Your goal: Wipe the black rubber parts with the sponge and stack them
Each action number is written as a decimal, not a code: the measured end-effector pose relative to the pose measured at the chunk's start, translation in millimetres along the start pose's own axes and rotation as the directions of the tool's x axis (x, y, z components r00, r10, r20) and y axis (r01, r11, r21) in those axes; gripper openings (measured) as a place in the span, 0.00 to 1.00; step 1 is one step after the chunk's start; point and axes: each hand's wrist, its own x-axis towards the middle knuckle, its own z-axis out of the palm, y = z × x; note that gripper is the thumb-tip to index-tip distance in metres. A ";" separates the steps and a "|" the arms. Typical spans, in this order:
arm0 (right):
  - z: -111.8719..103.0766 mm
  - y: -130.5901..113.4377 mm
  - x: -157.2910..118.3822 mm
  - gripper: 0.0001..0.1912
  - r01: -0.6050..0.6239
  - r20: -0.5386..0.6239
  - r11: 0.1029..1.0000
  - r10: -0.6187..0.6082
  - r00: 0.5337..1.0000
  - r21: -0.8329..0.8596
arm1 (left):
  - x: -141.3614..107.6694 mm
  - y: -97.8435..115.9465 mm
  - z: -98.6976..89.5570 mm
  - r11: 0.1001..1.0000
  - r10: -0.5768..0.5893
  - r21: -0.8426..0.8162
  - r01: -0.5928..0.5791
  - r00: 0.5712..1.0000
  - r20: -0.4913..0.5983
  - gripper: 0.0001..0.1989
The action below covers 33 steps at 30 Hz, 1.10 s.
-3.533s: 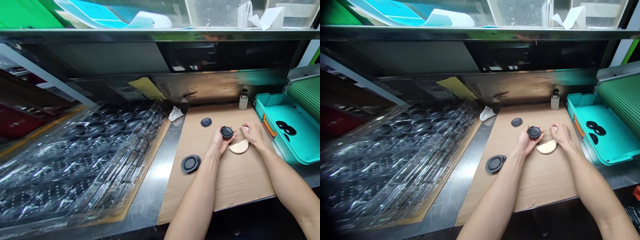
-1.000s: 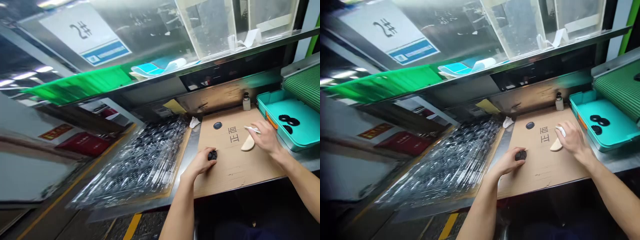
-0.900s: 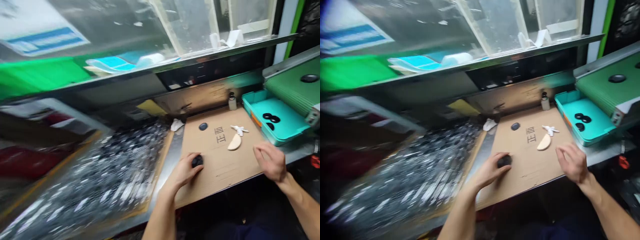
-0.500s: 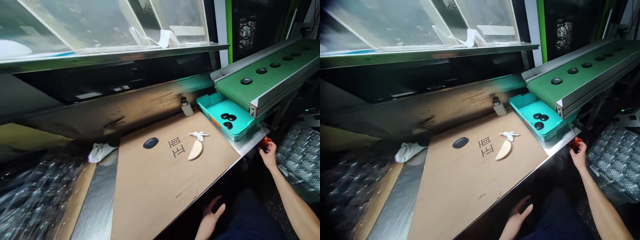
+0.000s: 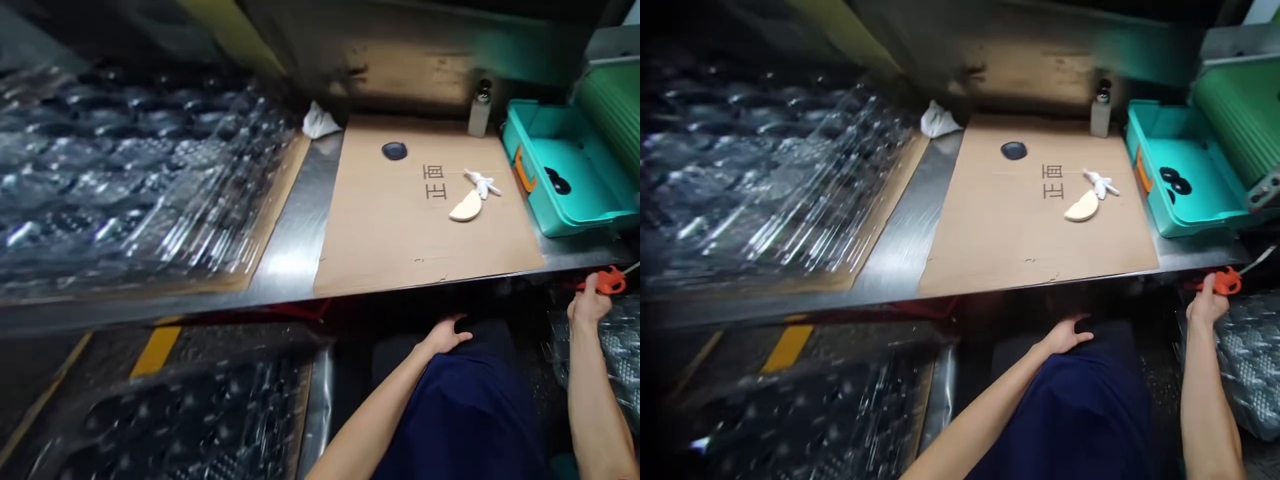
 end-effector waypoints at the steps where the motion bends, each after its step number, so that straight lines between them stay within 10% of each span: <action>1: 1.4 -9.3 -0.7 0.28 -0.019 -0.068 0.999 0.021 0.997 0.038 | 0.6 -0.8 -1.4 1.000 0.000 -0.005 0.000 1.000 0.004 0.36; 5: -27.2 -61.5 1.6 0.26 0.096 -0.117 0.990 -0.084 0.990 0.102 | 2.1 -1.0 -6.5 1.000 -0.002 -0.005 0.002 1.000 -0.004 0.35; 10: -109.5 -111.9 -30.6 0.21 0.032 0.335 0.999 -0.042 0.941 0.034 | 9.7 -1.7 -12.0 0.999 -0.046 -0.022 0.046 0.999 -0.007 0.35; 14: -140.2 -116.9 -86.6 0.24 0.072 0.814 0.947 0.228 0.534 -0.312 | 13.5 -2.0 -14.3 0.988 -0.073 -0.139 0.068 0.997 -0.034 0.35; 17: -126.4 -115.0 -130.0 0.14 0.221 0.918 0.902 0.322 0.231 -0.371 | 10.6 1.5 -18.3 0.973 -0.072 -0.226 0.054 0.995 -0.073 0.35; 19: -109.1 -116.4 -151.0 0.16 0.364 0.945 0.872 0.302 0.127 -0.328 | 6.4 3.9 -22.4 0.967 -0.061 -0.252 0.036 0.994 -0.090 0.35; 27: -72.3 -126.9 -175.6 0.20 0.668 0.929 0.700 0.369 -0.035 -0.252 | -9.8 -9.9 -26.5 0.957 -0.001 -0.284 -0.057 0.980 -0.200 0.32; 33: -63.8 -136.4 -179.8 0.22 0.769 0.890 0.582 0.455 -0.039 -0.264 | -6.2 -17.8 -22.6 0.959 -0.019 -0.279 -0.045 0.975 -0.221 0.33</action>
